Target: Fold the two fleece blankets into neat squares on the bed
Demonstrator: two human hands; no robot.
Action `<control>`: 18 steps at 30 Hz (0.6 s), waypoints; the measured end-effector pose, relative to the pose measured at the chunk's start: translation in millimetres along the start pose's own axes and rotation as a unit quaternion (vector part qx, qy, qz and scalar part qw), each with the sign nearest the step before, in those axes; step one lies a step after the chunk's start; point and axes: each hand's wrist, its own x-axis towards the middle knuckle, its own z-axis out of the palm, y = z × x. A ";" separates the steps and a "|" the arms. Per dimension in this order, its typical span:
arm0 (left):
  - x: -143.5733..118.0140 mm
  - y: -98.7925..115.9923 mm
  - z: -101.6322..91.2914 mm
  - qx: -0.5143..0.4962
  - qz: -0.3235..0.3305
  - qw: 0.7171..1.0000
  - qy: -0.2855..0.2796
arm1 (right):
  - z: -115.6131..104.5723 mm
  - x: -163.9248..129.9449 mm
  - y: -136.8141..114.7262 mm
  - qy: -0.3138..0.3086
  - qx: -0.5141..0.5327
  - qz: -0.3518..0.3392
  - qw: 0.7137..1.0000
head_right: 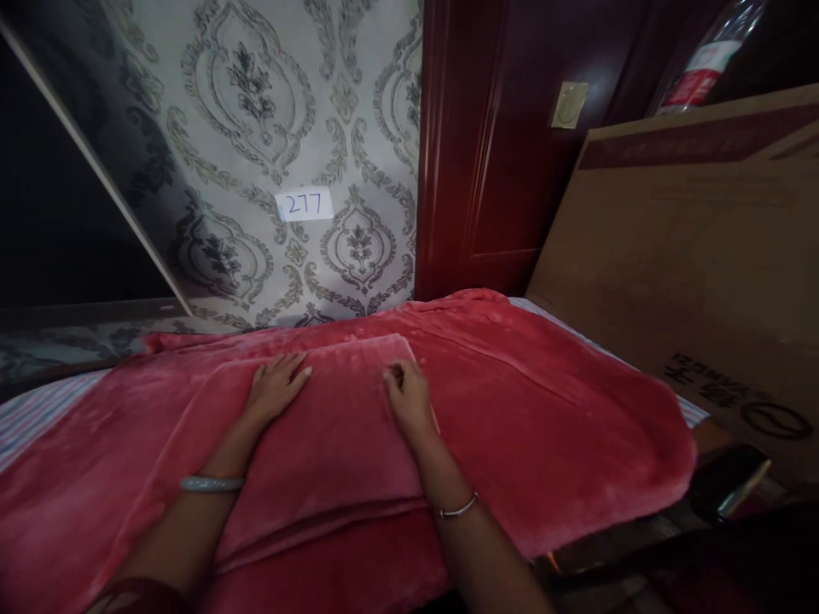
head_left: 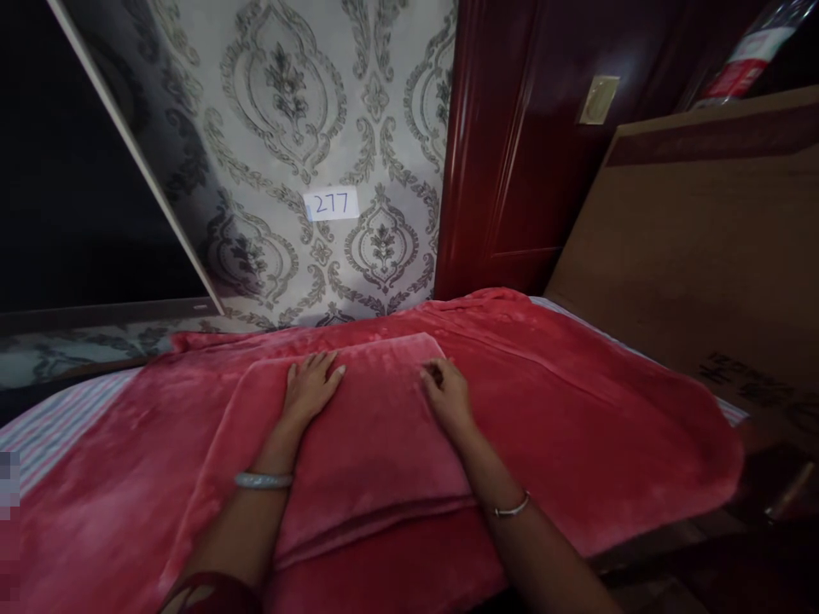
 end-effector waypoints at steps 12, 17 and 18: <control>-5.4 1.4 -7.1 -0.020 0.028 0.999 -0.028 | -3.3 -0.4 4.0 -0.013 -0.088 -0.010 0.996; -31.5 -27.2 -39.1 0.002 0.037 0.998 -0.057 | -6.7 -1.9 3.6 -0.012 -0.087 -0.029 0.996; -41.0 -36.6 -43.2 0.015 0.030 0.998 -0.050 | -6.9 -2.6 3.8 -0.009 -0.082 -0.039 0.996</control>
